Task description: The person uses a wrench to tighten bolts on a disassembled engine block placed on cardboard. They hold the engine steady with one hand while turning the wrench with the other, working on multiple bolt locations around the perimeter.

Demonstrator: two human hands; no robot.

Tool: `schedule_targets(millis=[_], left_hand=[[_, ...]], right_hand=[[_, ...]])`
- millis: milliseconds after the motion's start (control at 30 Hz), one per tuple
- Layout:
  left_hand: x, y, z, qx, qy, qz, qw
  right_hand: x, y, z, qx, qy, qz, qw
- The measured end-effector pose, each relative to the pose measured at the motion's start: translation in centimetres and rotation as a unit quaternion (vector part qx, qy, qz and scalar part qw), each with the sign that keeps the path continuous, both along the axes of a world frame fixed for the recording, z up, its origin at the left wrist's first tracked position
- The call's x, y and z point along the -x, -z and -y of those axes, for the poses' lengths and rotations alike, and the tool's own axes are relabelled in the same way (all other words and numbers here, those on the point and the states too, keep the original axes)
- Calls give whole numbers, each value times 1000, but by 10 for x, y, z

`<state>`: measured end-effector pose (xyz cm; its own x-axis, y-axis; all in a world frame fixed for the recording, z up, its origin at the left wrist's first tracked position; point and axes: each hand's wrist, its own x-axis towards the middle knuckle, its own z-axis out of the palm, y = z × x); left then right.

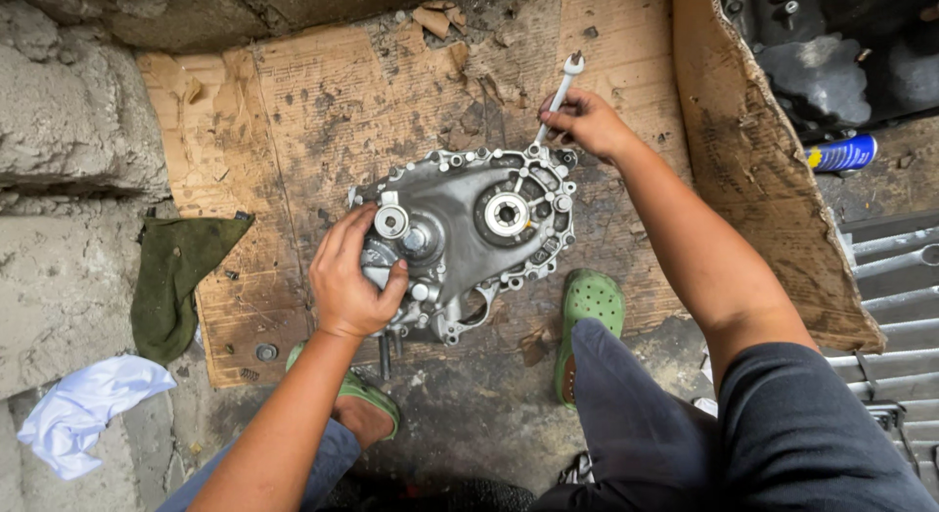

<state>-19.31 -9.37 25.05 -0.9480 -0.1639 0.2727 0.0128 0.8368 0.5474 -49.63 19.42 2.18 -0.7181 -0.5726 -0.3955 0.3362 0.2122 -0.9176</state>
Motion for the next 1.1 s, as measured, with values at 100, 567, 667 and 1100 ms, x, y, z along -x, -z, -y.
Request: schedule_targets(millis=[100,567,667,1100], left_hand=[[0,-1,1,3,-5,5,1000],[0,-2,0,1,-6,14,1000],[0,0,0,6,-4,0,1000],[-5,3,0,11,0,-8,1000]], right_hand=[[9,2,6,23,-5,38,999],[-38,46,-2,97,240,35,965],[-46,47,5,60,337,65,937],[-34,-80,-13,-428,-52,-440,788]])
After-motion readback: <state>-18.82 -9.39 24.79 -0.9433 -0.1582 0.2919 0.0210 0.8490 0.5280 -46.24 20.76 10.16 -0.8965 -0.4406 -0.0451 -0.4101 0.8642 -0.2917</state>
